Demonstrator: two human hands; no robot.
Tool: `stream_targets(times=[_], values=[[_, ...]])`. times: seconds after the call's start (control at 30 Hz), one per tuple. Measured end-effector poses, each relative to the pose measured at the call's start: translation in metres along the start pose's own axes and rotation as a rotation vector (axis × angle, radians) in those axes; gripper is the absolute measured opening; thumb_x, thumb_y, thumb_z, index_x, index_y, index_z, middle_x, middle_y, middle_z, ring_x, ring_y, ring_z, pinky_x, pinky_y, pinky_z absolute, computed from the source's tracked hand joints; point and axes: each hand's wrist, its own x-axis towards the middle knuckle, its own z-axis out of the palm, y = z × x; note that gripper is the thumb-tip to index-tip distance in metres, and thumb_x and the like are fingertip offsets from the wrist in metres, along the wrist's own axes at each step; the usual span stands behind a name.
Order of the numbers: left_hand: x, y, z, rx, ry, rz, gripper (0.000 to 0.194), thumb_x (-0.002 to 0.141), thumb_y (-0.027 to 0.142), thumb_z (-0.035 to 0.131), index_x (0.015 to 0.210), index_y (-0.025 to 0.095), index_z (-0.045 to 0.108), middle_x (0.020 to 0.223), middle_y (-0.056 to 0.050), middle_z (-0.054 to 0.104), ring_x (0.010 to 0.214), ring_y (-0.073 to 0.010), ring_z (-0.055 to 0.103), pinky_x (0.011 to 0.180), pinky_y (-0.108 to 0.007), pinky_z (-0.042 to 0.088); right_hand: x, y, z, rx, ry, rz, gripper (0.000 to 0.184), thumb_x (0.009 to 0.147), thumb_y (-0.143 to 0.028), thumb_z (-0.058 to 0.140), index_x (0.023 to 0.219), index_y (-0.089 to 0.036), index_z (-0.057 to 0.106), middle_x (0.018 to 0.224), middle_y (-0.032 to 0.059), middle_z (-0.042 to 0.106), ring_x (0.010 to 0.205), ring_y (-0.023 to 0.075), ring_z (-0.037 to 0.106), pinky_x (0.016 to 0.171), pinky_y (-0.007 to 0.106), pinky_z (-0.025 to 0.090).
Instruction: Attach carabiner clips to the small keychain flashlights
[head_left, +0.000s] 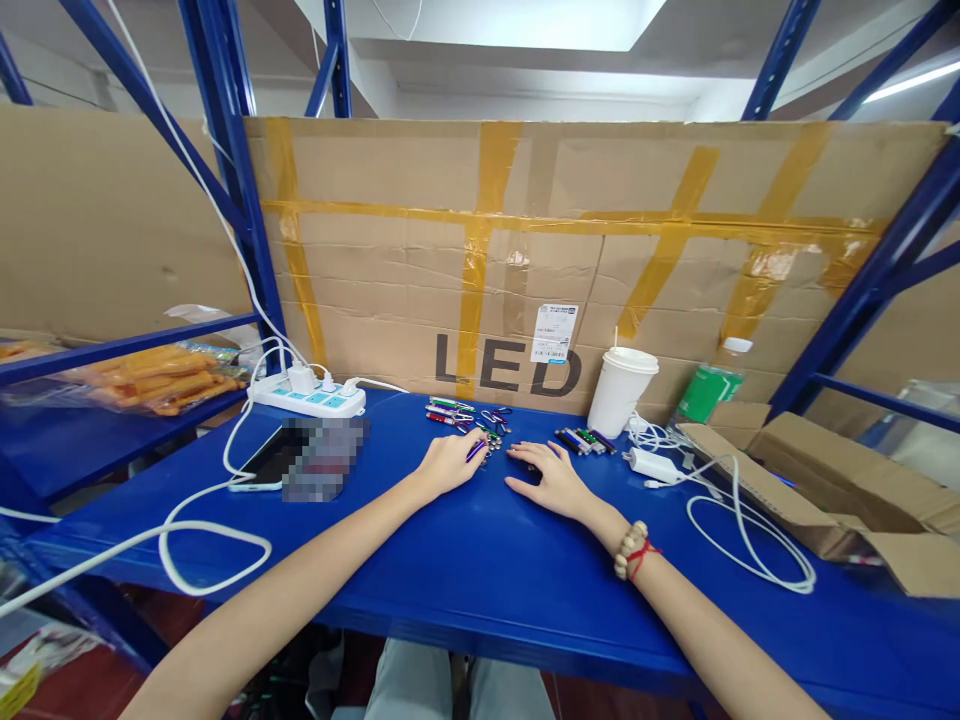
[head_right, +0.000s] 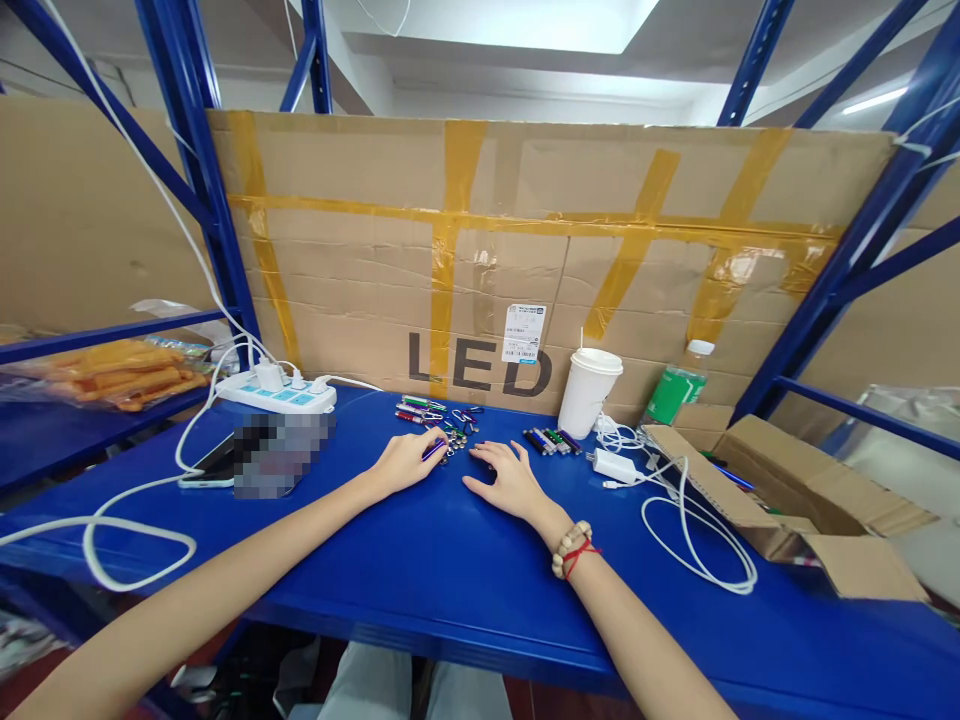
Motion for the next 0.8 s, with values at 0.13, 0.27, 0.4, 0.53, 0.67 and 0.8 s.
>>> stream_targets(times=[0.13, 0.27, 0.4, 0.53, 0.67, 0.8], values=[[-0.001, 0.0, -0.002, 0.007, -0.013, -0.019, 0.029, 0.088, 0.039, 0.03, 0.103, 0.025, 0.05, 0.09, 0.002, 0.062, 0.084, -0.0172, 0.059, 0.063, -0.025, 0.036, 0.001, 0.0, 0.001, 0.04, 0.041, -0.033, 0.035, 0.079, -0.045, 0.051, 0.106, -0.024, 0.059, 0.114, 0.0015, 0.054, 0.111, 0.018, 0.046, 0.102, 0.046, 0.012], [0.0, -0.001, -0.003, 0.006, -0.029, -0.034, 0.028, 0.087, 0.038, 0.032, 0.103, 0.024, 0.05, 0.091, 0.002, 0.062, 0.084, -0.0173, 0.058, 0.064, -0.025, 0.036, 0.002, -0.001, 0.001, 0.074, 0.064, -0.079, 0.026, 0.079, -0.039, 0.053, 0.099, -0.025, 0.061, 0.106, -0.0001, 0.058, 0.105, 0.017, 0.049, 0.098, 0.043, 0.018], [0.0, -0.001, -0.003, -0.001, -0.02, -0.027, 0.027, 0.087, 0.037, 0.032, 0.103, 0.025, 0.05, 0.092, 0.003, 0.062, 0.084, -0.0172, 0.058, 0.064, -0.024, 0.036, 0.003, -0.002, -0.002, 0.104, 0.071, -0.125, 0.019, 0.079, -0.035, 0.055, 0.093, -0.026, 0.063, 0.098, -0.0023, 0.06, 0.099, 0.0158, 0.051, 0.092, 0.039, 0.023], [-0.001, 0.0, -0.003, 0.021, -0.026, -0.025, 0.027, 0.087, 0.037, 0.032, 0.102, 0.024, 0.05, 0.091, 0.002, 0.062, 0.082, -0.0169, 0.058, 0.064, -0.024, 0.035, 0.004, -0.002, -0.004, 0.112, 0.063, -0.14, 0.015, 0.079, -0.036, 0.056, 0.087, -0.026, 0.063, 0.093, -0.0047, 0.061, 0.093, 0.0148, 0.052, 0.088, 0.036, 0.025], [-0.001, 0.0, -0.004, 0.038, -0.017, -0.022, 0.027, 0.086, 0.036, 0.032, 0.102, 0.024, 0.05, 0.089, 0.002, 0.062, 0.08, -0.0163, 0.058, 0.063, -0.024, 0.035, 0.004, -0.005, -0.007, 0.105, 0.06, -0.111, 0.014, 0.076, -0.036, 0.059, 0.081, -0.024, 0.064, 0.087, -0.0049, 0.062, 0.09, 0.0153, 0.053, 0.084, 0.035, 0.027], [-0.001, -0.001, -0.003, 0.041, -0.017, -0.027, 0.027, 0.086, 0.037, 0.031, 0.101, 0.025, 0.05, 0.088, 0.003, 0.062, 0.079, -0.0158, 0.058, 0.061, -0.024, 0.035, 0.003, -0.009, -0.01, 0.106, 0.041, -0.099, 0.012, 0.077, -0.031, 0.057, 0.077, -0.022, 0.065, 0.08, -0.0029, 0.062, 0.077, 0.0132, 0.053, 0.076, 0.03, 0.033]])
